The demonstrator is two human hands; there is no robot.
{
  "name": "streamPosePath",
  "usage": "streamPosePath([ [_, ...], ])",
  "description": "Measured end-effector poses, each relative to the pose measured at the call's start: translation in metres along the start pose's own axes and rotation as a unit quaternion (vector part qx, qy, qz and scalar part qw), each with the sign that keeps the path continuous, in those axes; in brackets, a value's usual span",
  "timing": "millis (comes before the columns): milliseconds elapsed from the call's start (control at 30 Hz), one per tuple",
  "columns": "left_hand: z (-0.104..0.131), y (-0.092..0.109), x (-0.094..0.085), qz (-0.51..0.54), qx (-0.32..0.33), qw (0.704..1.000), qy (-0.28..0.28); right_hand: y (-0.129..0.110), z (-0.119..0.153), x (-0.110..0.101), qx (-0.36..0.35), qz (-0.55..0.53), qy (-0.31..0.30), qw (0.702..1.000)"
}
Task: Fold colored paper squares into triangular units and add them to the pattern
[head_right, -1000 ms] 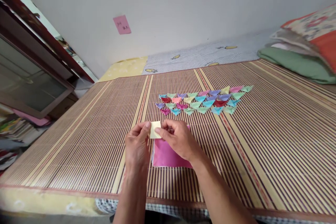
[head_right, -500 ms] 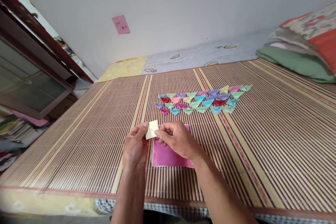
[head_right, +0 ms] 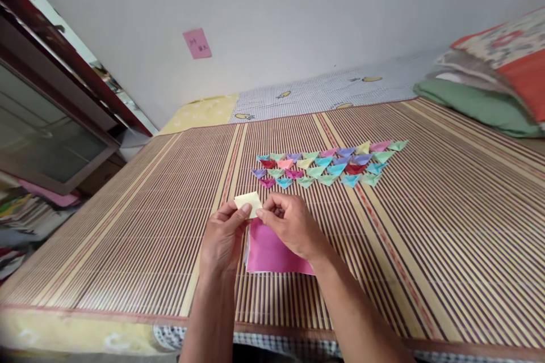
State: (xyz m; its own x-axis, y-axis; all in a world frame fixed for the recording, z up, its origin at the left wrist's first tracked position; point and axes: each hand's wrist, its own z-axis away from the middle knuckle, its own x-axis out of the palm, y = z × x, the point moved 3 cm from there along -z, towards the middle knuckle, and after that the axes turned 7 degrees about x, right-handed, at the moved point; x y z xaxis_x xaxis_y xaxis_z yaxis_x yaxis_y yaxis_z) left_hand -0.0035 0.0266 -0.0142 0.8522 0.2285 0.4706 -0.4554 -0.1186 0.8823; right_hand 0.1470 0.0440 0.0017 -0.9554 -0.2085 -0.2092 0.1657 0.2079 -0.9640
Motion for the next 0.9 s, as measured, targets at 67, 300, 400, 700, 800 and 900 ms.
streamPosePath([
  [67,0.001,-0.001,-0.001,-0.008,0.015,1.0,0.012,-0.001,0.0,0.001,-0.009,0.01,0.015,1.0],
  [300,0.004,0.002,0.0,-0.009,0.045,0.998,0.034,-0.001,0.0,0.012,-0.007,-0.001,0.017,1.0],
  [400,0.004,0.005,-0.001,-0.051,0.061,0.997,0.023,-0.002,0.0,0.012,0.001,-0.021,0.01,1.0],
  [700,0.009,0.016,0.006,-0.325,0.124,0.934,-0.082,-0.001,0.0,0.009,0.006,-0.076,0.032,0.997],
  [800,0.012,0.018,0.011,-0.382,0.136,0.91,-0.09,-0.002,0.0,0.009,-0.001,-0.063,0.045,0.997],
  [900,0.013,0.018,0.013,-0.409,0.144,0.895,-0.104,-0.003,0.0,0.007,-0.004,-0.046,0.068,0.997],
])
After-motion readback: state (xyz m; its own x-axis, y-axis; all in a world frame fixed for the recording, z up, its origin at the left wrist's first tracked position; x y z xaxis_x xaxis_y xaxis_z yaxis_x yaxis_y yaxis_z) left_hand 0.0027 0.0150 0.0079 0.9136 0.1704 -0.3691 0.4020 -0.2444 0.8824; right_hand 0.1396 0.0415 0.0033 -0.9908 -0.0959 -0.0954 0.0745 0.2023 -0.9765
